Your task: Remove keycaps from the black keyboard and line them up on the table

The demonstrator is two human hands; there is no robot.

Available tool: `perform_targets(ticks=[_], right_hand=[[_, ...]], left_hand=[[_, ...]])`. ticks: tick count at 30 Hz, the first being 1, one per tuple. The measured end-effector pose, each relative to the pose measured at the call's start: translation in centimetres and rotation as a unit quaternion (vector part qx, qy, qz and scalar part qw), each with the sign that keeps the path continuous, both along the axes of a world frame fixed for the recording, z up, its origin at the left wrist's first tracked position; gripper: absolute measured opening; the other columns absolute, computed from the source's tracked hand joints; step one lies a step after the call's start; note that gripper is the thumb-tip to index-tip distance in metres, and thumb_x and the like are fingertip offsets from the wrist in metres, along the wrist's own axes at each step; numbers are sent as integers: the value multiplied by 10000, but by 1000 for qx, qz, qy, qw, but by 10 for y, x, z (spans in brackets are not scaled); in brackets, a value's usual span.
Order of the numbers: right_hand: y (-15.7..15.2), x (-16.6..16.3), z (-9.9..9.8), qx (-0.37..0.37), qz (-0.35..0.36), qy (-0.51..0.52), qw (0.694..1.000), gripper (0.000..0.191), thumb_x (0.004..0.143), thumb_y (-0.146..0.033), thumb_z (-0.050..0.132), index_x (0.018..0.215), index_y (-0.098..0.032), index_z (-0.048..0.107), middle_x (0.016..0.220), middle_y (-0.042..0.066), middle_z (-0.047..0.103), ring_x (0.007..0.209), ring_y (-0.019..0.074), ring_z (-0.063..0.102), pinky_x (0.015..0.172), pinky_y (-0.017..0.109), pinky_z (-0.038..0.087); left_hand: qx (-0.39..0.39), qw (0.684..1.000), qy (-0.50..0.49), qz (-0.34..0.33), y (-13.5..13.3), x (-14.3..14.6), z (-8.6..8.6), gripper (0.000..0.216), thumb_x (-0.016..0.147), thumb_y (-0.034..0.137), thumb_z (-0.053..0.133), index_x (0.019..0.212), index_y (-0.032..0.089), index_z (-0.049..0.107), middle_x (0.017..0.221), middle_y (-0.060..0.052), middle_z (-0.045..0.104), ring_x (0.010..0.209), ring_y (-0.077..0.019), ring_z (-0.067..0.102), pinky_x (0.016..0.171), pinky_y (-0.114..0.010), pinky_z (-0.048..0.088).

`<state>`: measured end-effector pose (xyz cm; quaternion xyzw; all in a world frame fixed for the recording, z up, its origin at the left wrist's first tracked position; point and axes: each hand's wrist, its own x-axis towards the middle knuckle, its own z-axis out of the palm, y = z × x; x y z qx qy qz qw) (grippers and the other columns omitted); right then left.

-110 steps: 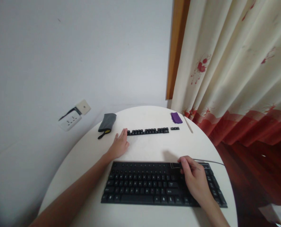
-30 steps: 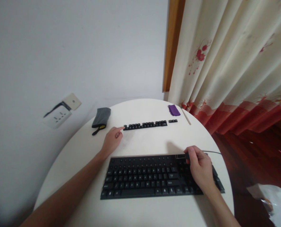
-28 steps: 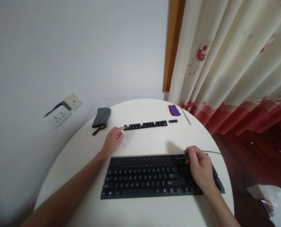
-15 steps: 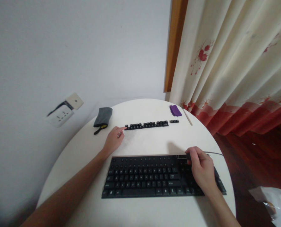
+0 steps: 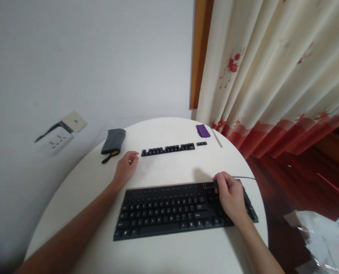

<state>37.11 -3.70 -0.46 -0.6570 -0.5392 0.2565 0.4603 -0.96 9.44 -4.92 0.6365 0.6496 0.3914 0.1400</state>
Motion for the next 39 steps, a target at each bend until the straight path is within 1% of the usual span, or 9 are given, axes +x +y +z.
perform_targets(ticks=[5, 10, 12, 19, 24, 28, 32, 36, 39], right_hand=[[-2, -5, 3, -25, 21, -8, 999, 405, 956, -461, 453, 707, -187, 617, 492, -26, 501, 469, 140, 486, 475, 252, 354], [-3, 4, 2, -17, -33, -22, 999, 425, 962, -495, 439, 708, -193, 596, 507, -22, 499, 454, 137, 456, 457, 255, 326], [-3, 7, 1, -20, -36, -41, 998, 430, 968, -498, 425, 717, -194, 596, 501, -20, 500, 452, 142, 454, 459, 260, 316], [-3, 2, 4, -14, 53, -155, 986, 396, 993, -414, 379, 690, -210, 530, 532, -13, 526, 522, 160, 516, 568, 269, 349], [-9, -8, 13, -2, 80, -233, 969, 351, 995, -376, 372, 679, -231, 420, 516, -30, 446, 509, 160, 477, 571, 281, 294], [-11, -11, 14, -10, 70, -222, 972, 346, 995, -373, 374, 683, -234, 426, 519, -27, 470, 501, 160, 478, 568, 282, 290], [-7, -6, 7, -35, 49, -181, 982, 374, 999, -399, 376, 675, -231, 454, 529, -17, 511, 513, 164, 503, 571, 278, 310], [-4, -5, 3, -50, 79, -167, 981, 382, 1010, -398, 338, 686, -231, 452, 532, -16, 503, 522, 169, 507, 579, 282, 314], [-6, -9, 7, -42, 111, -223, 967, 344, 996, -383, 361, 702, -230, 454, 563, -6, 513, 546, 179, 505, 592, 292, 302]], left_hand=[[0, 1000, -11, 1, 3, -2, -1, 256, 763, 188, 496, 991, 185, 613, 869, -48, 712, 742, -182, 662, 714, -289, 521], [5, 1000, -15, 2, 4, -3, -2, 264, 757, 201, 501, 993, 185, 619, 855, -38, 700, 734, -175, 655, 710, -277, 521], [0, 1000, -15, -2, 4, -3, -2, 279, 759, 207, 496, 1008, 186, 621, 860, -37, 699, 731, -174, 653, 698, -273, 517], [-10, 1000, -12, -9, 2, -2, 1, 306, 765, 232, 488, 1034, 180, 624, 861, -38, 700, 711, -173, 643, 689, -271, 507], [-13, 1000, -11, -16, 2, -2, 1, 295, 778, 245, 493, 1034, 182, 625, 865, -34, 697, 688, -165, 634, 679, -265, 502], [-14, 1000, -12, -23, 2, -2, 0, 283, 793, 263, 497, 1028, 181, 632, 863, -33, 699, 694, -164, 638, 671, -258, 496], [-16, 999, -16, -28, 1, 0, 1, 291, 791, 266, 493, 1025, 174, 639, 860, -38, 701, 690, -161, 638, 657, -251, 492], [-27, 999, -15, -24, 0, 2, 4, 298, 790, 278, 491, 1022, 171, 644, 857, -38, 705, 648, -152, 620, 644, -252, 489], [-26, 999, -13, -28, -2, 4, 8, 293, 791, 284, 491, 1009, 166, 646, 845, -39, 706, 634, -150, 611, 641, -250, 487]])
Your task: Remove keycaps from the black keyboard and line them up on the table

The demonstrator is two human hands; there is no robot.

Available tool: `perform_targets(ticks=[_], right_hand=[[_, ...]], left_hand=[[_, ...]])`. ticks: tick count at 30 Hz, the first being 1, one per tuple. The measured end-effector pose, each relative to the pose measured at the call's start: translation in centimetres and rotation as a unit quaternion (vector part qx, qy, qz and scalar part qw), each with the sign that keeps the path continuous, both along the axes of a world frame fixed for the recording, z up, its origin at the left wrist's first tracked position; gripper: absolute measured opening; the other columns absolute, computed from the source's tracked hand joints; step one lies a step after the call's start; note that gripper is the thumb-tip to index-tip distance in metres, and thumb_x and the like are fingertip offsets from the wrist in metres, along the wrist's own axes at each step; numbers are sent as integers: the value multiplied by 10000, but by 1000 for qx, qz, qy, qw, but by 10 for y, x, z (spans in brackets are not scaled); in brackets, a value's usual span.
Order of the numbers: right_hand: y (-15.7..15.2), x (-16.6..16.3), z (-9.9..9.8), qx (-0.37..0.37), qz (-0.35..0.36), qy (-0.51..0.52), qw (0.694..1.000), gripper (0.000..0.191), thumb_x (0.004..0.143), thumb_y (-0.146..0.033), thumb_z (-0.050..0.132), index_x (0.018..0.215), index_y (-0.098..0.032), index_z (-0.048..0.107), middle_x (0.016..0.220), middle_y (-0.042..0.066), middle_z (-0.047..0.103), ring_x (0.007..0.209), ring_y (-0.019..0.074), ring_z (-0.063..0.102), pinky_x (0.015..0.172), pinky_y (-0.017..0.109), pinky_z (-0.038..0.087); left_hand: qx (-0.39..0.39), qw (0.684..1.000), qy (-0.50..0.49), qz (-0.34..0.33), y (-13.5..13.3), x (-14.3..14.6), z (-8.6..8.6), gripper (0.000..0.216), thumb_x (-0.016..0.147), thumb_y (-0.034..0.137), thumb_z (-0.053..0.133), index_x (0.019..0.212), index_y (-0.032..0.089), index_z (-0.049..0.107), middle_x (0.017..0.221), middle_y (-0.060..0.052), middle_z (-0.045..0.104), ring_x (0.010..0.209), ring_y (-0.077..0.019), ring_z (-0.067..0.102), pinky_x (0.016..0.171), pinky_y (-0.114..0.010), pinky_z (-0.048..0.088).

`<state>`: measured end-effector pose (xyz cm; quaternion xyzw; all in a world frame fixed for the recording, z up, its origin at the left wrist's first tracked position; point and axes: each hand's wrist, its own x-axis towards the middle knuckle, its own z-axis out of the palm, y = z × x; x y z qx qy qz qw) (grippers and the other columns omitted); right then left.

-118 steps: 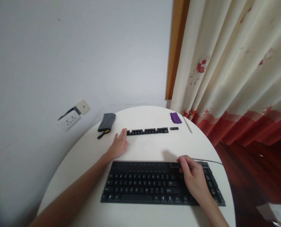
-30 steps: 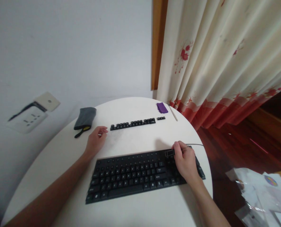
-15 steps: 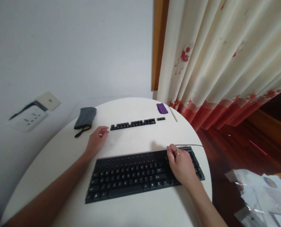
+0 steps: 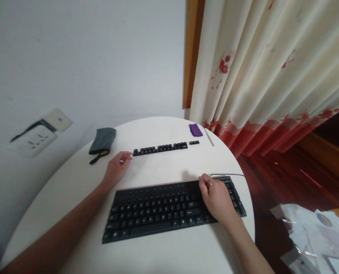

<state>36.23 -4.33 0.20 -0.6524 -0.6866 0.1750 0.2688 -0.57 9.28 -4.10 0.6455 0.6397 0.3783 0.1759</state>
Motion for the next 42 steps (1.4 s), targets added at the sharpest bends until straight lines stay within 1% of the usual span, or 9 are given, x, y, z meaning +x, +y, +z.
perform_targets(ticks=[3, 10, 14, 17, 20, 23, 26, 35, 42], right_hand=[[0, -1, 0, 0, 5, -9, 1000, 332, 977, -398, 397, 707, -225, 484, 584, 2, 527, 562, 182, 511, 592, 295, 304], [16, 22, -15, -56, -114, 291, 948, 414, 959, -474, 417, 695, -194, 568, 440, -33, 469, 428, 139, 417, 484, 261, 329], [12, 13, -5, -5, -111, 336, 935, 379, 953, -444, 470, 697, -187, 581, 491, -26, 501, 487, 128, 450, 491, 236, 340], [-1, -7, 4, 31, -58, 348, 935, 340, 966, -424, 486, 757, -185, 610, 563, -20, 545, 498, 118, 441, 477, 229, 335], [-15, -29, 7, 38, 45, 338, 939, 241, 969, -362, 520, 858, -188, 645, 652, -8, 608, 533, 114, 480, 508, 227, 377], [-25, -46, 5, 40, 128, 320, 938, 162, 968, -292, 533, 923, -200, 657, 740, 9, 651, 655, 135, 582, 607, 237, 450], [-27, -53, 2, 62, 173, 302, 935, 147, 968, -251, 526, 921, -208, 658, 780, 16, 661, 732, 149, 621, 690, 257, 480], [-28, -59, -5, 85, 232, 253, 935, 134, 966, -179, 500, 941, -207, 630, 770, 11, 637, 696, 139, 603, 654, 250, 457], [-29, -63, -14, 132, 219, 233, 938, 128, 965, -165, 494, 978, -208, 614, 844, 39, 666, 731, 150, 619, 675, 263, 481]], left_hand=[[2, 1000, 2, 1, -1, 1, 3, 285, 787, 278, 489, 990, 162, 652, 837, -39, 710, 616, -145, 602, 621, -243, 478], [-2, 1000, -6, -3, -2, 0, 2, 269, 804, 274, 487, 955, 164, 680, 804, -28, 720, 527, -125, 553, 521, -222, 424], [28, 1000, -10, 1, -16, 8, 22, 234, 826, 256, 506, 950, 169, 683, 867, -35, 740, 564, -125, 562, 553, -226, 437], [20, 996, -44, -80, -48, 30, 49, 220, 876, 309, 553, 999, 183, 684, 965, -53, 742, 793, -169, 653, 730, -262, 503], [-107, 958, -143, -226, -92, 60, 65, 274, 895, 326, 596, 1132, 210, 667, 1097, -69, 716, 932, -184, 667, 853, -298, 518], [-224, 891, -236, -318, -125, 87, 60, 419, 822, 283, 702, 1232, 218, 640, 1078, -83, 705, 911, -193, 668, 843, -317, 534], [-267, 858, -304, -316, -135, 101, 46, 459, 760, 246, 758, 1206, 204, 658, 1043, -83, 706, 862, -194, 662, 779, -308, 535], [-254, 864, -301, -315, -126, 102, 41, 109, 787, 232, 729, 857, 153, 701, 759, -14, 662, 678, -135, 580, 637, -231, 445], [-197, 892, -257, -314, -125, 103, 40, 153, 823, 196, 687, 955, 183, 762, 1008, -69, 692, 933, -198, 654, 819, -283, 516]])
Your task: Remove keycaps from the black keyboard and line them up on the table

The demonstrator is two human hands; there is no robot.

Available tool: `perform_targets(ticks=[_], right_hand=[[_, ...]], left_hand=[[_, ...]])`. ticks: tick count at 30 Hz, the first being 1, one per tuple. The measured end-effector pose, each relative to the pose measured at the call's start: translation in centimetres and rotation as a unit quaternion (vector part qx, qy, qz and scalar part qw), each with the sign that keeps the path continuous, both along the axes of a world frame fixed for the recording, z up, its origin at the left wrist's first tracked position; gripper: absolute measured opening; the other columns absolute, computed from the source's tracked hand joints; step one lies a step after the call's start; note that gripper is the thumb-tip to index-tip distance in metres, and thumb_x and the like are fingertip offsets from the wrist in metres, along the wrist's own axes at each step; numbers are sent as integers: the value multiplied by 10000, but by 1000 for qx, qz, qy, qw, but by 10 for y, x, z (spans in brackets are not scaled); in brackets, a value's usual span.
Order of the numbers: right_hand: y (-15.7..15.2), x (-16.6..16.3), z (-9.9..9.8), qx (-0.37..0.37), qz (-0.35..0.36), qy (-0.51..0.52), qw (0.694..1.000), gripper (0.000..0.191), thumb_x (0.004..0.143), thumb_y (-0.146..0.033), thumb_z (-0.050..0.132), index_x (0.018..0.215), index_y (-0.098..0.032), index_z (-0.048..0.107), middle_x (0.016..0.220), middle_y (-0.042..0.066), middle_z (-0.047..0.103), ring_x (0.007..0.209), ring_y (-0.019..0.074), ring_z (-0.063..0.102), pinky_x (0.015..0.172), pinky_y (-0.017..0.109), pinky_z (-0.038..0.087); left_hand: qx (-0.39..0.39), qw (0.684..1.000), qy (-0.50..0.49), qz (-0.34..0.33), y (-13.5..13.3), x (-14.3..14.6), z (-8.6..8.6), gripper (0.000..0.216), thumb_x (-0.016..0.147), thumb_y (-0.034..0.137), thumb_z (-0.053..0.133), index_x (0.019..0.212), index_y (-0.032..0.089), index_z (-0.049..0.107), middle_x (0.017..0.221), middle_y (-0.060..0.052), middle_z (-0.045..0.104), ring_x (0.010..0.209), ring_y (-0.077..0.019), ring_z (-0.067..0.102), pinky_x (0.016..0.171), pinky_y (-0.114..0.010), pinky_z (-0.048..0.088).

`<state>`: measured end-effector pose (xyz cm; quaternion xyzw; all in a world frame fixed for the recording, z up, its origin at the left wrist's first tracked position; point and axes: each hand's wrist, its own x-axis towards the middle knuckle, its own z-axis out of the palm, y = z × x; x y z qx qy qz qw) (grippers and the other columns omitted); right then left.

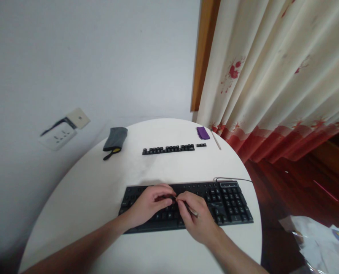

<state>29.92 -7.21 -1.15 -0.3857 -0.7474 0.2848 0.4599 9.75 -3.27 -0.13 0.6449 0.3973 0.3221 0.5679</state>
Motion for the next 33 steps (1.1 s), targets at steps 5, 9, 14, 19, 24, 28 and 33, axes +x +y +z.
perform_targets(ticks=[5, 9, 14, 19, 24, 28, 33], right_hand=[[1, 1, 0, -22, -65, 20, 997, 170, 978, -212, 470, 931, -204, 633, 819, 44, 646, 738, 173, 615, 673, 292, 480], [1, 5, 1, 8, -137, 73, 988, 275, 1001, -227, 388, 810, -208, 585, 854, 59, 591, 816, 203, 584, 740, 346, 457], [3, 9, -1, 22, -147, 65, 987, 273, 1014, -210, 340, 836, -214, 547, 968, 87, 592, 927, 223, 575, 803, 372, 456], [6, 7, -4, -2, -36, -57, 998, 232, 988, -166, 428, 1145, -224, 590, 925, 60, 623, 812, 185, 611, 719, 305, 493], [7, 4, -1, 30, -7, -156, 987, 255, 949, -229, 568, 1201, -226, 605, 957, 77, 644, 831, 201, 629, 736, 325, 522], [7, 0, 1, 59, 0, -169, 984, 215, 948, -212, 567, 1155, -218, 627, 941, 76, 662, 811, 193, 639, 719, 315, 525], [17, 4, 15, 27, -24, -177, 984, 144, 949, -204, 557, 1052, -201, 658, 880, 58, 665, 759, 174, 640, 685, 281, 504]], left_hand=[[-93, 991, -87, 38, -1, 1, -6, 243, 835, 310, 713, 1042, 186, 744, 1036, -78, 717, 938, -218, 693, 894, -373, 568], [-126, 982, -122, 72, -2, 1, -7, 193, 800, 329, 757, 910, 171, 741, 942, -57, 723, 873, -197, 695, 906, -387, 571], [-133, 983, -105, 74, 1, -3, -5, 224, 777, 309, 777, 945, 167, 738, 935, -61, 738, 864, -211, 723, 890, -364, 557], [-124, 986, -96, 63, 0, -1, -5, 248, 736, 238, 794, 957, 160, 715, 920, -65, 750, 873, -206, 710, 855, -336, 548], [-113, 989, -83, 50, -2, 0, -5, 204, 689, 152, 796, 863, 155, 690, 786, -21, 717, 716, -141, 652, 707, -256, 519], [-120, 990, -70, 38, -2, 0, -5, 211, 665, 170, 820, 818, 154, 676, 715, -7, 687, 653, -134, 626, 651, -249, 504], [-93, 986, -109, 84, -1, 0, -5, 345, 775, 277, 767, 1072, 191, 614, 929, -50, 718, 779, -169, 678, 729, -289, 543]])
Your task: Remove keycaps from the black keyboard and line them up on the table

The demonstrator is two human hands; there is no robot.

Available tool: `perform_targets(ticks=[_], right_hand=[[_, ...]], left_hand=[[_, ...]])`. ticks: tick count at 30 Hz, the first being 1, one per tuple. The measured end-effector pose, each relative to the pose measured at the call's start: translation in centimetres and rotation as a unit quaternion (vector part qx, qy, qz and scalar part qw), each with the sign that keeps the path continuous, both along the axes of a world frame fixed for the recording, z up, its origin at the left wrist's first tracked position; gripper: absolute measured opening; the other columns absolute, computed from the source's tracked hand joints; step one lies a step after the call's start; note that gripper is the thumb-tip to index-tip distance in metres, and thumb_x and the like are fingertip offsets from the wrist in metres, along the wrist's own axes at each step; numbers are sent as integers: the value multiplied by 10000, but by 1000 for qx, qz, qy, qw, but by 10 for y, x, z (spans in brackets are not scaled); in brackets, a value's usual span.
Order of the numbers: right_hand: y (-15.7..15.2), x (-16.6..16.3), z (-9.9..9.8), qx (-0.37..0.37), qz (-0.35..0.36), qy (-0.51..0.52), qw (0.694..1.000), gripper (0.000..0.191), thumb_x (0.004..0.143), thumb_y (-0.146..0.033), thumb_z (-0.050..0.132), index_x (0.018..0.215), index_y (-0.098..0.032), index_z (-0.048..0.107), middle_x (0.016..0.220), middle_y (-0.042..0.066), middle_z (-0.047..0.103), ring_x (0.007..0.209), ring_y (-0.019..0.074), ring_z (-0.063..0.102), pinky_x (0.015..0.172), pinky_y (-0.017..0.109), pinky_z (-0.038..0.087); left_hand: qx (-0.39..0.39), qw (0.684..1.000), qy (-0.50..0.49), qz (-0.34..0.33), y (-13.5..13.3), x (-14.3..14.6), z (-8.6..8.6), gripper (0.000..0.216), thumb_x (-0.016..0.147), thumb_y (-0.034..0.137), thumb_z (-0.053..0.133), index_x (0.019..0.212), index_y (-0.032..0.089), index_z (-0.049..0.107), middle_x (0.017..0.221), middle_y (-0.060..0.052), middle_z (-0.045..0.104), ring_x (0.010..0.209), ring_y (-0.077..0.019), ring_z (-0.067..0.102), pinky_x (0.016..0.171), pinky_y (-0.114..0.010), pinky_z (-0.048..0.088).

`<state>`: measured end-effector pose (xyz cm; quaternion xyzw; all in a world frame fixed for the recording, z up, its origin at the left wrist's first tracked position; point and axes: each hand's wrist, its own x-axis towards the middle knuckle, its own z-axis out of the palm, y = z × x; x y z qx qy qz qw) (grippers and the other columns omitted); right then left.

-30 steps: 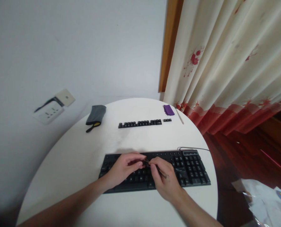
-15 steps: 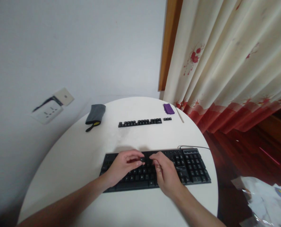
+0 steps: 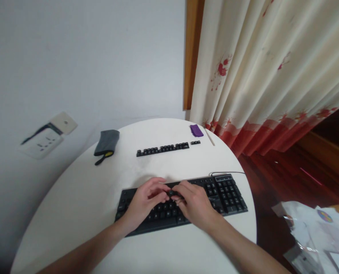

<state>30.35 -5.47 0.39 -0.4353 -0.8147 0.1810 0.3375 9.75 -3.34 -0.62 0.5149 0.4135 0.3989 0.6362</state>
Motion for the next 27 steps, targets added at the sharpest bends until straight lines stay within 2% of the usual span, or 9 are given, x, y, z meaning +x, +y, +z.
perform_targets(ticks=[2, 5, 9, 12, 15, 22, 27], right_hand=[[17, 11, 10, -15, -64, -16, 998, 122, 939, -219, 574, 1000, -199, 677, 862, 50, 666, 757, 174, 641, 688, 274, 490], [59, 36, 20, -34, -169, -69, 983, 134, 901, -277, 630, 964, -190, 711, 845, 43, 690, 761, 185, 642, 723, 286, 464], [123, 66, 15, -112, -282, -158, 940, 192, 853, -316, 670, 949, -168, 747, 815, 65, 721, 745, 202, 647, 651, 275, 404], [154, 74, 3, -138, -295, -180, 928, 199, 846, -288, 669, 969, -161, 760, 863, 87, 739, 791, 209, 658, 629, 266, 374], [167, 75, -7, -142, -290, -178, 929, 216, 847, -286, 660, 992, -169, 768, 891, 88, 746, 836, 216, 665, 626, 263, 369], [176, 76, -21, -159, -298, -181, 924, 241, 845, -317, 660, 1038, -219, 765, 946, 74, 757, 874, 218, 679, 644, 251, 392], [177, 75, -28, -168, -317, -179, 916, 260, 806, -348, 708, 1009, -189, 744, 912, 88, 754, 886, 236, 682, 651, 259, 413]], left_hand=[[-7, 1000, -16, 13, 1, 0, 0, 306, 869, 350, 674, 1115, 195, 576, 939, -57, 707, 761, -166, 679, 698, -286, 545], [-30, 999, -32, 15, 2, -1, -1, 294, 911, 398, 616, 1105, 181, 574, 853, -47, 684, 708, -155, 663, 644, -266, 534], [-46, 998, -45, 20, 1, -1, 1, 329, 887, 433, 635, 1089, 180, 578, 771, -26, 651, 620, -139, 627, 555, -243, 500], [-53, 997, -50, 26, 0, -1, 2, 335, 873, 440, 645, 1076, 182, 581, 749, -18, 641, 594, -134, 614, 523, -234, 483], [-57, 997, -53, 26, 1, -1, 3, 333, 876, 436, 637, 1077, 177, 579, 742, -19, 641, 582, -132, 610, 517, -234, 481], [-49, 997, -54, 16, 1, -2, 0, 276, 918, 373, 588, 1086, 156, 562, 734, -16, 631, 577, -130, 598, 495, -225, 463], [-37, 998, -46, 5, 1, -3, -3, 264, 935, 370, 567, 1090, 157, 558, 751, -18, 630, 585, -129, 597, 502, -227, 462]])
